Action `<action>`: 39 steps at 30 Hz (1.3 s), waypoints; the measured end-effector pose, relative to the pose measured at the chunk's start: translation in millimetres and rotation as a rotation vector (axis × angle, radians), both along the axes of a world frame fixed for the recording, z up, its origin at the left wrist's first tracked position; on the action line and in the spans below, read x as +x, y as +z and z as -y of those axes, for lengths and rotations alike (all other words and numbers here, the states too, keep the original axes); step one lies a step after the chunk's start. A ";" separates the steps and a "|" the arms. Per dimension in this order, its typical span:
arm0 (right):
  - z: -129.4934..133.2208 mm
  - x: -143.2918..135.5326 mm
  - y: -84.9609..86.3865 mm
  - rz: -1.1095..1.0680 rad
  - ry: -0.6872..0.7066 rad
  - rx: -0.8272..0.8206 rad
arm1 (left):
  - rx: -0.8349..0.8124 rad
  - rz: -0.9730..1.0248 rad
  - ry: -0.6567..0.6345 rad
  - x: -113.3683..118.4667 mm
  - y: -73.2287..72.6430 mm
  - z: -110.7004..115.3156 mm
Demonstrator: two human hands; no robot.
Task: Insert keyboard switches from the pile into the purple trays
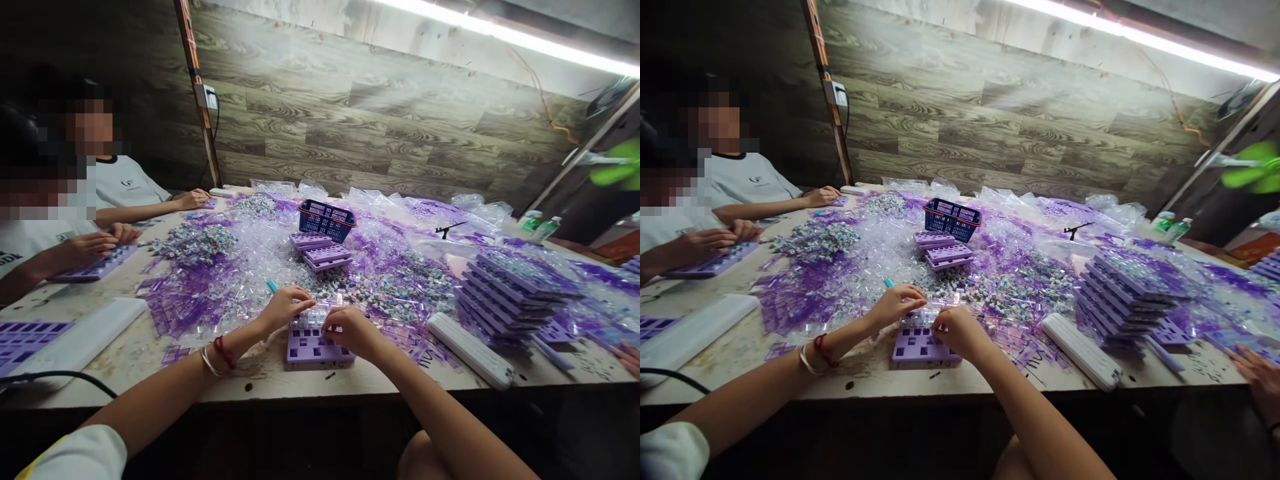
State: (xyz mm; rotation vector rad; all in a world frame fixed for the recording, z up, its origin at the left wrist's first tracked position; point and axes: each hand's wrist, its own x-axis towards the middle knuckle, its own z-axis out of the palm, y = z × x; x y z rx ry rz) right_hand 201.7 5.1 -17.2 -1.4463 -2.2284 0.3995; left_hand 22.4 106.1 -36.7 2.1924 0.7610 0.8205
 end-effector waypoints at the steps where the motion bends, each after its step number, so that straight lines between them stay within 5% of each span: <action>1: 0.0 1.0 -0.9 -0.014 0.017 0.000 | 0.004 0.012 0.004 -0.7 0.8 0.1; 16: -0.5 4.6 -7.5 0.004 -0.020 0.057 | 0.086 0.036 -0.077 -0.6 0.7 7.6; 32: 3.5 -13.1 8.2 0.320 -0.091 0.025 | 0.165 -0.025 -0.180 -0.2 5.9 12.4; 39: 2.8 -15.8 13.3 0.298 -0.104 -0.005 | 0.139 0.022 -0.117 -0.2 6.4 12.3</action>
